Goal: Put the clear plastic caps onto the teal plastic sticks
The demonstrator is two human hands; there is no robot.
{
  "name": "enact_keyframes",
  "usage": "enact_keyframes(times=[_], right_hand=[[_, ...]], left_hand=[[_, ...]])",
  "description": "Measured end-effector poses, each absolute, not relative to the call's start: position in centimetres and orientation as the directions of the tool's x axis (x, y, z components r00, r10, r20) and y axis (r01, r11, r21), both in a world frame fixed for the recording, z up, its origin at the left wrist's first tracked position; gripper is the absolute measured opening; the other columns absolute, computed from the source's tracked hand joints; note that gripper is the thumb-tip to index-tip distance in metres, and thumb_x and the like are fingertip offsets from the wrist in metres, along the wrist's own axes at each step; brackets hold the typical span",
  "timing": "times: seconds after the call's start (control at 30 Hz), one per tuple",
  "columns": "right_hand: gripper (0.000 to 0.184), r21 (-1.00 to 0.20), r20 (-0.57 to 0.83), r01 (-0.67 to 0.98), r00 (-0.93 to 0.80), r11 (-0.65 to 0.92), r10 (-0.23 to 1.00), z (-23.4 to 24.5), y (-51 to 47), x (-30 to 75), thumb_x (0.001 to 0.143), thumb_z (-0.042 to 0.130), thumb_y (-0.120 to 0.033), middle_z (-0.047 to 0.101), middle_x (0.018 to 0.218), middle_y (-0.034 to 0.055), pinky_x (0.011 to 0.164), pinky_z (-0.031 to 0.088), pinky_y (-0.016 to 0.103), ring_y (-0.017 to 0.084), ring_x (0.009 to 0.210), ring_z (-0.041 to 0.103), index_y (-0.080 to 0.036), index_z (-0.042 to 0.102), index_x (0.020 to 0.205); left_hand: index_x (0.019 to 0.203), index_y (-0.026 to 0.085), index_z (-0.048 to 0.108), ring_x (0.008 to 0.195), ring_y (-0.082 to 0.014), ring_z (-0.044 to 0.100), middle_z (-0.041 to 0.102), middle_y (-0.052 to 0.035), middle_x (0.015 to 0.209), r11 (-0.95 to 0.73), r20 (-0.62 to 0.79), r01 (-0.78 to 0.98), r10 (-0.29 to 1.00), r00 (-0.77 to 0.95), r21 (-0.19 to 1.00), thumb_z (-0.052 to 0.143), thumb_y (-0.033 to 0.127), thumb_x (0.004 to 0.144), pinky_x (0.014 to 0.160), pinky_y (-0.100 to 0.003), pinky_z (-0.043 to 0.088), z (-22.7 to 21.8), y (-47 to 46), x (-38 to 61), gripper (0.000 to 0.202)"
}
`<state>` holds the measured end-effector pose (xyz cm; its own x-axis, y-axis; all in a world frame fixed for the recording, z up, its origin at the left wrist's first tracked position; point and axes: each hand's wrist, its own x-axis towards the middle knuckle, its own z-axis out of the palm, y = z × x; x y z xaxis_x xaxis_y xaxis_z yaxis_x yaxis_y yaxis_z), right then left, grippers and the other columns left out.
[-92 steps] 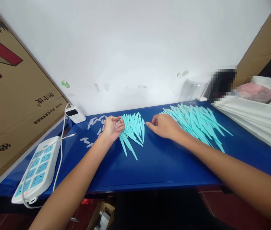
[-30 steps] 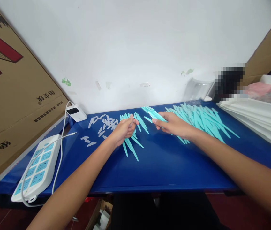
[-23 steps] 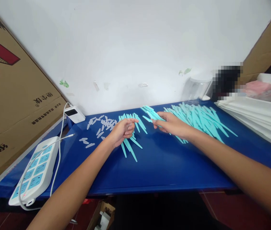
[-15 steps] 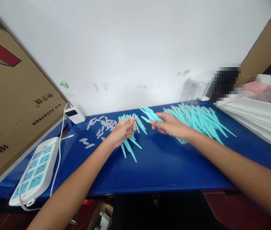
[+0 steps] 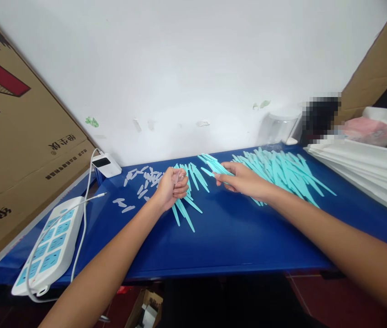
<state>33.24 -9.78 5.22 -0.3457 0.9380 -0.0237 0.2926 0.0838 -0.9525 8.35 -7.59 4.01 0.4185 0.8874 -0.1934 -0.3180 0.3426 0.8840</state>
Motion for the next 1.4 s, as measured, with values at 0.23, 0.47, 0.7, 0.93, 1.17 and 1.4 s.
enact_keyframes(times=[0.23, 0.47, 0.7, 0.93, 1.17, 1.4], right_hand=[[0.027, -0.958, -0.03, 0.277, -0.343, 0.07, 0.939, 5.4, -9.8, 33.2, 0.091, 0.069, -0.044, 0.05, 0.059, -0.0051, 0.051, 0.032, 0.025, 0.01, 0.052, 0.042, -0.02, 0.057, 0.083], [0.026, -0.957, -0.025, 0.281, -0.35, 0.079, 0.936, 5.4, -9.7, 33.2, 0.091, 0.068, -0.043, 0.053, 0.06, -0.0047, 0.051, 0.033, 0.026, 0.01, 0.052, 0.043, -0.02, 0.059, 0.082], [0.032, -0.934, 0.045, 0.312, -0.382, 0.175, 0.923, 5.3, -9.7, 33.6, 0.089, 0.07, -0.049, 0.058, 0.059, -0.0037, 0.054, 0.037, 0.026, 0.011, 0.05, 0.049, -0.019, 0.062, 0.08], [0.036, -0.929, 0.045, 0.321, -0.401, 0.186, 0.915, 5.3, -9.3, 34.2, 0.086, 0.073, -0.054, 0.069, 0.066, 0.0006, 0.047, 0.032, 0.026, 0.011, 0.048, 0.053, -0.018, 0.067, 0.088], [0.039, -0.926, 0.042, 0.334, -0.372, 0.176, 0.927, 5.7, -9.4, 34.3, 0.086, 0.073, -0.056, 0.061, 0.057, -0.002, 0.047, 0.031, 0.026, 0.011, 0.045, 0.049, -0.017, 0.069, 0.086], [0.042, -0.926, 0.009, 0.344, -0.389, 0.154, 0.921, 5.7, -9.3, 34.5, 0.082, 0.077, -0.058, 0.074, 0.073, 0.0044, 0.048, 0.032, 0.027, 0.009, 0.045, 0.047, -0.018, 0.068, 0.082]], left_hand=[[0.082, 0.018, 0.05, 0.043, -0.0037, 0.021, 0.03, 0.0086, 0.061, 0.224, -0.103, -0.278, 0.914, 0.391, 0.934, 0.068, 0.035, 0.095, 0.039, -0.015, 0.016, 4.0, -8.0, 8.9, 0.027], [0.08, 0.018, 0.048, 0.042, -0.0005, 0.022, 0.046, 0.0067, 0.065, 0.153, -0.065, -0.231, 0.936, 0.347, 0.961, 0.082, 0.043, 0.086, 0.038, -0.014, 0.017, 3.7, -8.0, 9.2, 0.043], [0.081, 0.014, 0.058, 0.042, 0.0, 0.021, 0.051, 0.0037, 0.066, 0.101, -0.05, -0.138, 0.941, 0.334, 0.985, 0.082, 0.045, 0.085, 0.038, -0.016, 0.017, 3.2, -7.9, 9.2, 0.039], [0.077, 0.013, 0.065, 0.042, -0.002, 0.016, 0.026, 0.0107, 0.053, 0.052, -0.031, -0.072, 0.965, 0.26, 0.996, 0.079, 0.054, 0.085, 0.039, -0.018, 0.016, 2.8, -7.6, 9.0, 0.045], [0.088, 0.013, 0.069, 0.043, -0.001, 0.02, 0.05, 0.0047, 0.061, 0.019, 0.0, -0.096, 0.98, 0.197, 0.995, 0.086, 0.05, 0.078, 0.04, -0.018, 0.017, 2.7, -7.4, 8.9, 0.042], [0.095, 0.012, 0.071, 0.045, -0.0001, 0.025, 0.06, 0.0005, 0.07, 0.032, -0.009, -0.096, 0.973, 0.231, 0.995, 0.09, 0.045, 0.075, 0.042, -0.019, 0.019, 2.9, -7.4, 8.9, 0.043]])
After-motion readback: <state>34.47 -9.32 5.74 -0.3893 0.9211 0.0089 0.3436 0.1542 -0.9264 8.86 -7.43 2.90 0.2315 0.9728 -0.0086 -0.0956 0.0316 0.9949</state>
